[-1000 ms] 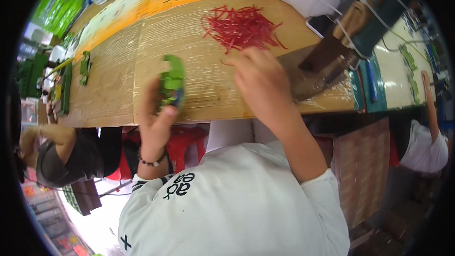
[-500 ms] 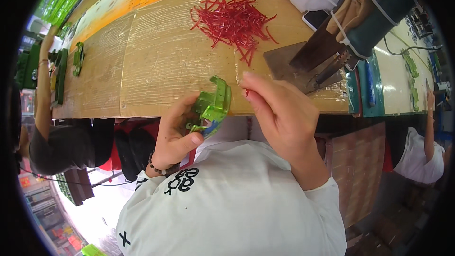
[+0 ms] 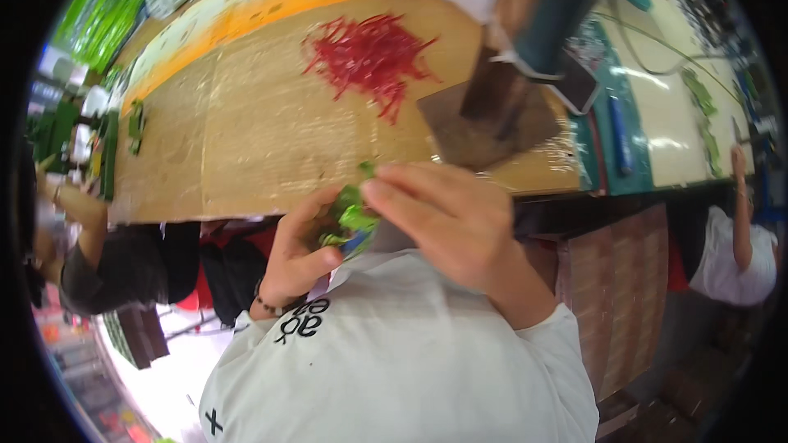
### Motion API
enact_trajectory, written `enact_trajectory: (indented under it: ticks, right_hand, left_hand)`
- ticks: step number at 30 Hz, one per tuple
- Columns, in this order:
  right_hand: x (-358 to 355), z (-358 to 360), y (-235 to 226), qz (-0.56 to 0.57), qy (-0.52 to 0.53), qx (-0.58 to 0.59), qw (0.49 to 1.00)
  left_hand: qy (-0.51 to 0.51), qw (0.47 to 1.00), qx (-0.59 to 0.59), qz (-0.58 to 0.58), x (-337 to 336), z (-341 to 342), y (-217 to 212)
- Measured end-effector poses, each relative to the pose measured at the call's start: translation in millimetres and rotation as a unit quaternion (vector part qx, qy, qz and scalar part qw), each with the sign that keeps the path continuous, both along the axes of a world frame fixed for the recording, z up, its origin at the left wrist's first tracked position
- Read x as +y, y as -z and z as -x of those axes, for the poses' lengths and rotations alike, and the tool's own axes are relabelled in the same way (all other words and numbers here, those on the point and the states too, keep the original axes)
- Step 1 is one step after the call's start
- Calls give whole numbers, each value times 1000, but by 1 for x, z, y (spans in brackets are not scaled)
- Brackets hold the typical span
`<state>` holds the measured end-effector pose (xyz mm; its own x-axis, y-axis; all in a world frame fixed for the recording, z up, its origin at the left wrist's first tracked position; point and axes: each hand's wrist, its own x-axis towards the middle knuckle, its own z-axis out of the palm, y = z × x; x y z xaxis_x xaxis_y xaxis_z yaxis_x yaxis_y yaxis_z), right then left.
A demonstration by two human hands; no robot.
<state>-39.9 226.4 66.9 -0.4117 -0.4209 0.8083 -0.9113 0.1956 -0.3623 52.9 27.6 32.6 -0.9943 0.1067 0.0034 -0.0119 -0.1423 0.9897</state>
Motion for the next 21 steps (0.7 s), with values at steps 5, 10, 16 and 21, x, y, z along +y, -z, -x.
enact_trajectory:
  ticks: [5,10,16,21]
  right_hand:
    - [0,-10,8,51,-34,-53,997]
    - [2,-29,14,145,-1,-104,984]
    - [19,-44,13,180,-72,-130,972]
    - [57,-33,11,190,-278,-98,936]
  left_hand:
    - [-34,998,-17,-56,12,-8,-8]
    - [-53,997,29,43,13,-12,6]
    - [26,1000,-17,2,15,-11,-1]
    - [269,892,-264,-248,8,1,20]
